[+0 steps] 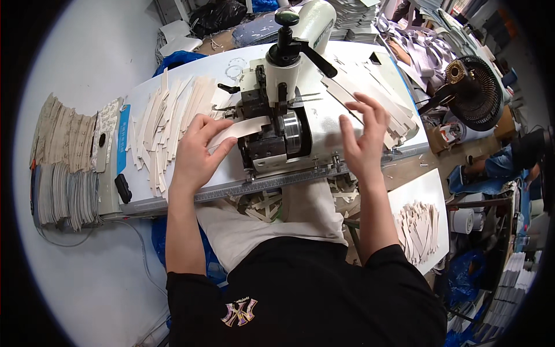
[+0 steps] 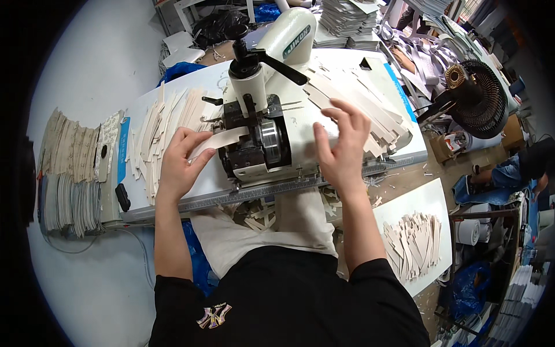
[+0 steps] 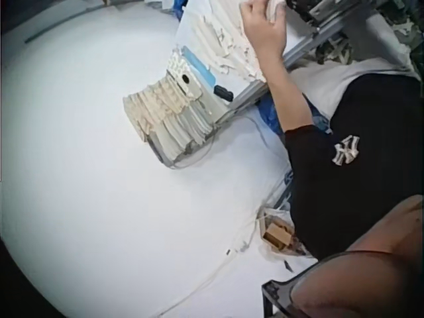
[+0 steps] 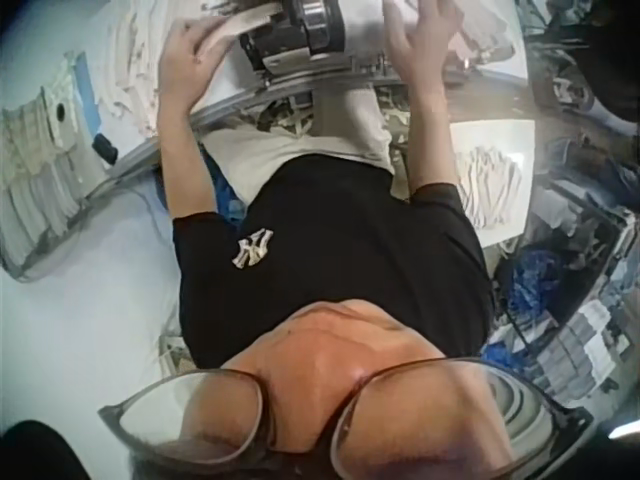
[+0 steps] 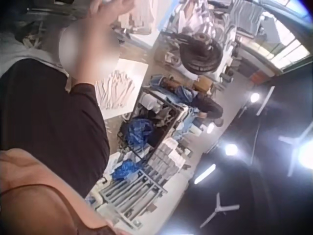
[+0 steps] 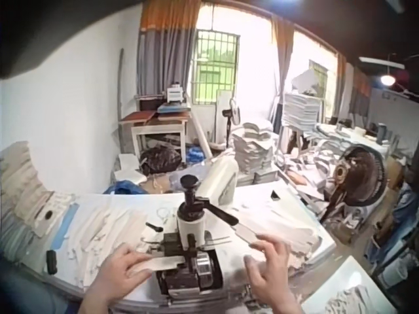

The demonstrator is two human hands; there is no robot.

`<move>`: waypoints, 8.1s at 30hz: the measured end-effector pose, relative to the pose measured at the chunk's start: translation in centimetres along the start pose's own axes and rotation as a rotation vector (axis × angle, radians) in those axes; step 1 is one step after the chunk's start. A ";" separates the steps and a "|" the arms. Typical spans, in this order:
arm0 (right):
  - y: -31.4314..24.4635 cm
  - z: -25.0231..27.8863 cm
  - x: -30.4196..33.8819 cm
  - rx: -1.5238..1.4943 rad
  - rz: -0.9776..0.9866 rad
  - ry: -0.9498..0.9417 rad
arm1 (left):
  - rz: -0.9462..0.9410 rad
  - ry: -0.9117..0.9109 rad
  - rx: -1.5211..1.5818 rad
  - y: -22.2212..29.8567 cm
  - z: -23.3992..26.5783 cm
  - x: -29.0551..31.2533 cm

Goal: Feeding fabric strips into an industrial sewing machine to process the edges.

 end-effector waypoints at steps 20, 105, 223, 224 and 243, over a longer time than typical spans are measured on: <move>-3.5 -8.3 0.6 0.053 0.082 -0.373 | -0.229 -0.078 -0.162 3.1 -3.8 -2.9; 3.0 4.6 -0.9 0.277 -0.029 0.197 | 0.450 0.235 -0.046 -15.8 1.5 2.4; -0.8 -3.8 1.8 -0.014 -0.042 -0.240 | -0.132 0.120 0.079 -2.2 1.8 0.8; -1.2 -4.1 1.7 -0.014 -0.041 -0.241 | -0.131 0.122 0.080 -1.4 1.8 0.7; 2.9 0.8 -2.6 0.115 -0.078 -0.081 | -0.172 -0.003 -0.025 1.6 -5.0 -3.1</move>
Point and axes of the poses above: each hand's wrist, its own x-axis away from the middle knuckle, its own z-axis out of the back of the hand, y = z × x, the point moved 9 cm from there along -x, towards the middle knuckle, and after that the axes turned 3 degrees about -z, right-handed, at the moved point
